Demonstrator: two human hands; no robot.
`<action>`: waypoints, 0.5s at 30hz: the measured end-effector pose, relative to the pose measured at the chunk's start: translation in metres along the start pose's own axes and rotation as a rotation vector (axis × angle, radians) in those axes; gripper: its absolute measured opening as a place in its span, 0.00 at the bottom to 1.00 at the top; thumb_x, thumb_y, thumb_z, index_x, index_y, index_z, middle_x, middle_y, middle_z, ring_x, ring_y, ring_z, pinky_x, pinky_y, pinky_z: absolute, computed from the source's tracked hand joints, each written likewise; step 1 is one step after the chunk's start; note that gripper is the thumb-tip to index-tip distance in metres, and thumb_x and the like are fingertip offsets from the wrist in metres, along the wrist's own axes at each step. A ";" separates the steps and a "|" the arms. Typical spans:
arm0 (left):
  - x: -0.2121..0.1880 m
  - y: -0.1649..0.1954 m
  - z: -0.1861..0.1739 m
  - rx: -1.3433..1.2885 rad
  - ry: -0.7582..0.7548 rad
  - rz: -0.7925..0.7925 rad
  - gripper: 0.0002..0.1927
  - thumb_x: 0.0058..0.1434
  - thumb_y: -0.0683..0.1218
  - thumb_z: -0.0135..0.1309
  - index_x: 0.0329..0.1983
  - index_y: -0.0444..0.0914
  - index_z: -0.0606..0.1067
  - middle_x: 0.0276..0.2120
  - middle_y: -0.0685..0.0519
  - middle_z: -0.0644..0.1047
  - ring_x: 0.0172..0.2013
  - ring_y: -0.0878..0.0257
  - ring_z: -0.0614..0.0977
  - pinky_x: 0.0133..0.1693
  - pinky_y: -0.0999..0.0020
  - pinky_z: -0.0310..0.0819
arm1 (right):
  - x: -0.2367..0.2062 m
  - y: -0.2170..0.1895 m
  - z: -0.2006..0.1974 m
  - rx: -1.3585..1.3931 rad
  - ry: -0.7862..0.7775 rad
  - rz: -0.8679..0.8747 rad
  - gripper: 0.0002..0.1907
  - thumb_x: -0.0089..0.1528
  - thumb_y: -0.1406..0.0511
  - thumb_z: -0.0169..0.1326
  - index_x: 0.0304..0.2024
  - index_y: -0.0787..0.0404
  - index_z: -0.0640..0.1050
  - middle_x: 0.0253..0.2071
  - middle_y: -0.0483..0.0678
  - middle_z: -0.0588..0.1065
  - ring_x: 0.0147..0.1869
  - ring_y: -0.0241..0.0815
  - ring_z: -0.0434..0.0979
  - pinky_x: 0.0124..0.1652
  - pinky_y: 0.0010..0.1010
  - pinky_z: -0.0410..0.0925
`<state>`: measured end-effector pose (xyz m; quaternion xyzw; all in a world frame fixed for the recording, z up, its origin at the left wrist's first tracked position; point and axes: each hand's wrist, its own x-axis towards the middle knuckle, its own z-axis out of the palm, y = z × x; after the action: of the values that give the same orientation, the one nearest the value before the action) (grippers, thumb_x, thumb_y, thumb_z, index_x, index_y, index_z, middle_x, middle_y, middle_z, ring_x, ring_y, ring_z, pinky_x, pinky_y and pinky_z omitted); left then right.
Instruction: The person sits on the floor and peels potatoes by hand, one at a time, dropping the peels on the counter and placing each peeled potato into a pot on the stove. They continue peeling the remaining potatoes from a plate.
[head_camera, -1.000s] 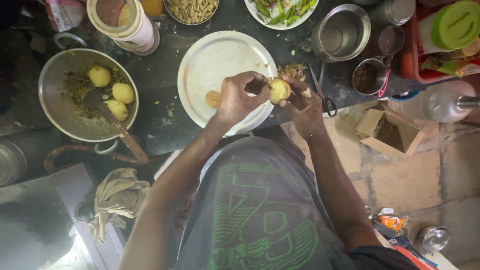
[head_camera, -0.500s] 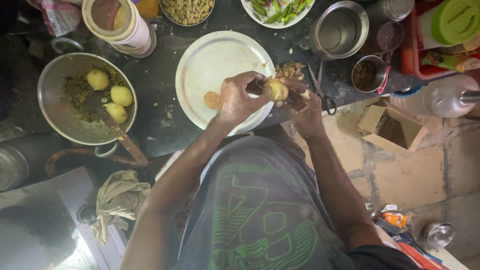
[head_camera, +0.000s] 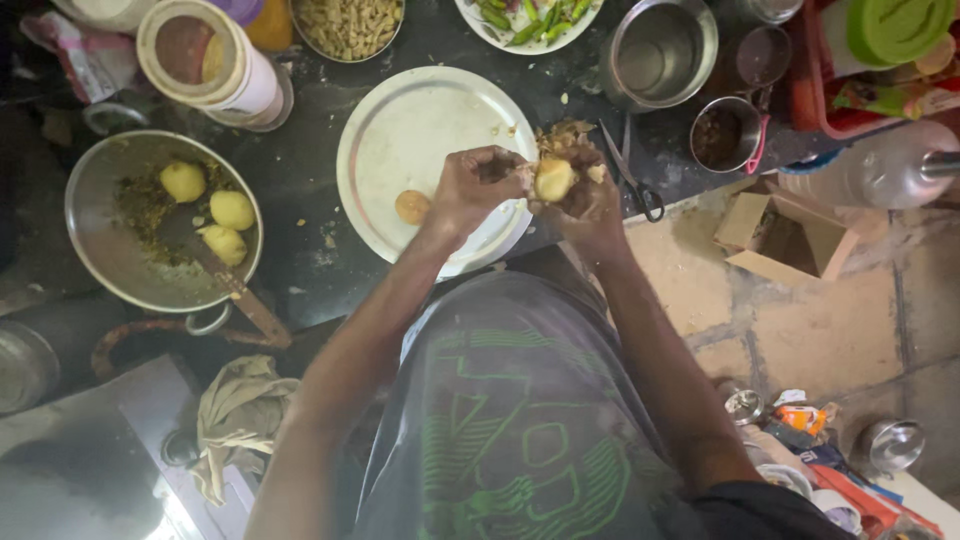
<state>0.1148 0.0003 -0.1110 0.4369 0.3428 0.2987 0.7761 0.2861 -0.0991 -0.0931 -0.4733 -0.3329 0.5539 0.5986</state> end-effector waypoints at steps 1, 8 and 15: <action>0.003 -0.002 0.000 -0.026 -0.004 -0.008 0.11 0.62 0.38 0.62 0.45 0.27 0.79 0.37 0.49 0.82 0.38 0.67 0.83 0.44 0.72 0.82 | 0.000 0.000 -0.001 0.033 0.019 0.020 0.34 0.61 0.77 0.64 0.66 0.63 0.64 0.62 0.52 0.73 0.67 0.45 0.75 0.66 0.37 0.71; 0.019 -0.003 0.003 -0.109 0.179 -0.016 0.11 0.64 0.36 0.59 0.48 0.27 0.77 0.38 0.46 0.83 0.38 0.62 0.85 0.47 0.67 0.84 | -0.006 -0.011 -0.020 0.142 0.044 0.067 0.38 0.60 0.77 0.63 0.70 0.62 0.64 0.62 0.50 0.72 0.67 0.44 0.74 0.65 0.35 0.71; 0.000 0.021 0.028 0.626 -0.029 0.462 0.10 0.63 0.40 0.63 0.46 0.33 0.80 0.42 0.48 0.84 0.41 0.62 0.88 0.45 0.70 0.85 | -0.010 -0.019 -0.033 -0.111 0.059 0.059 0.31 0.62 0.77 0.62 0.66 0.66 0.68 0.61 0.53 0.74 0.65 0.43 0.76 0.64 0.35 0.72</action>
<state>0.1343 -0.0038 -0.0820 0.7223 0.2992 0.3404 0.5225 0.3214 -0.1138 -0.0852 -0.5317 -0.3312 0.5376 0.5644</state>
